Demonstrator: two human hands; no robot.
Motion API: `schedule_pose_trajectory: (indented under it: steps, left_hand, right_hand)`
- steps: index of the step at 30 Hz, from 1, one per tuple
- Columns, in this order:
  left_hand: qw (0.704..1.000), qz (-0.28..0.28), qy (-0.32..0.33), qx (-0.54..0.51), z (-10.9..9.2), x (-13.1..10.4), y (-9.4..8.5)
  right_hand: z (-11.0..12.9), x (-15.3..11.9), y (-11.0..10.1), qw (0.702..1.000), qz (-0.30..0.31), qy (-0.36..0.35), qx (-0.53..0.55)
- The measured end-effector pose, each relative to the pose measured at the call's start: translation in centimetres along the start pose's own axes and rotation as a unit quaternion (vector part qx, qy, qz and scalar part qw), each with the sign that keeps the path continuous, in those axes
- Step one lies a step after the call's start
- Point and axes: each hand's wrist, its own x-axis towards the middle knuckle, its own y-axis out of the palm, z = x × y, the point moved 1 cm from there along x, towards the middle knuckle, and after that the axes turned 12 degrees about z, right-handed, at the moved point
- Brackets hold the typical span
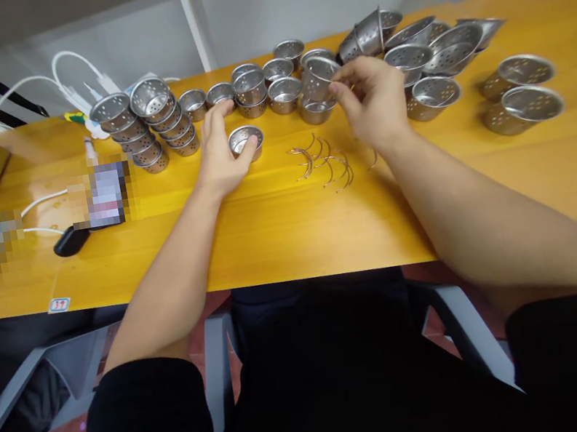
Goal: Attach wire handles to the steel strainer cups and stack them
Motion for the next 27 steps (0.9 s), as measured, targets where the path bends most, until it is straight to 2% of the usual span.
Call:
schedule_pose_trajectory:
  steps: [3, 5, 9, 12, 18, 23, 27]
  left_hand:
    - [0.999, 0.019, 0.041, 0.018, -2.5, -0.4, 0.1]
    - [0.997, 0.043, 0.061, 0.016, -3.7, -0.5, 0.5]
    - [0.997, 0.053, 0.050, -0.008, -4.7, -0.5, 1.2]
    - [0.997, 0.058, 0.054, -0.007, -4.8, -0.6, 1.2]
    - [0.992, 0.075, 0.097, 0.011, -5.3, -1.0, 0.8]
    - [0.993, 0.084, 0.086, 0.004, -5.5, -0.8, 0.9]
    - [0.995, 0.083, 0.059, -0.014, -6.0, -0.7, 0.9]
  right_hand:
    - [4.3, -1.3, 0.2, 0.999, 0.014, -0.034, -0.020]
    - [6.8, -2.2, 1.0, 0.997, 0.044, -0.057, -0.017]
    - [9.6, -3.4, 3.0, 0.988, 0.107, -0.111, 0.005]
    - [10.0, -3.7, 3.8, 0.981, 0.127, -0.143, 0.013]
    - [9.3, -3.6, 3.5, 0.976, 0.172, -0.128, -0.022]
    - [8.7, -3.4, 2.6, 0.980, 0.150, -0.126, -0.018]
    - [8.2, -3.1, 3.0, 0.982, 0.142, -0.122, -0.004]
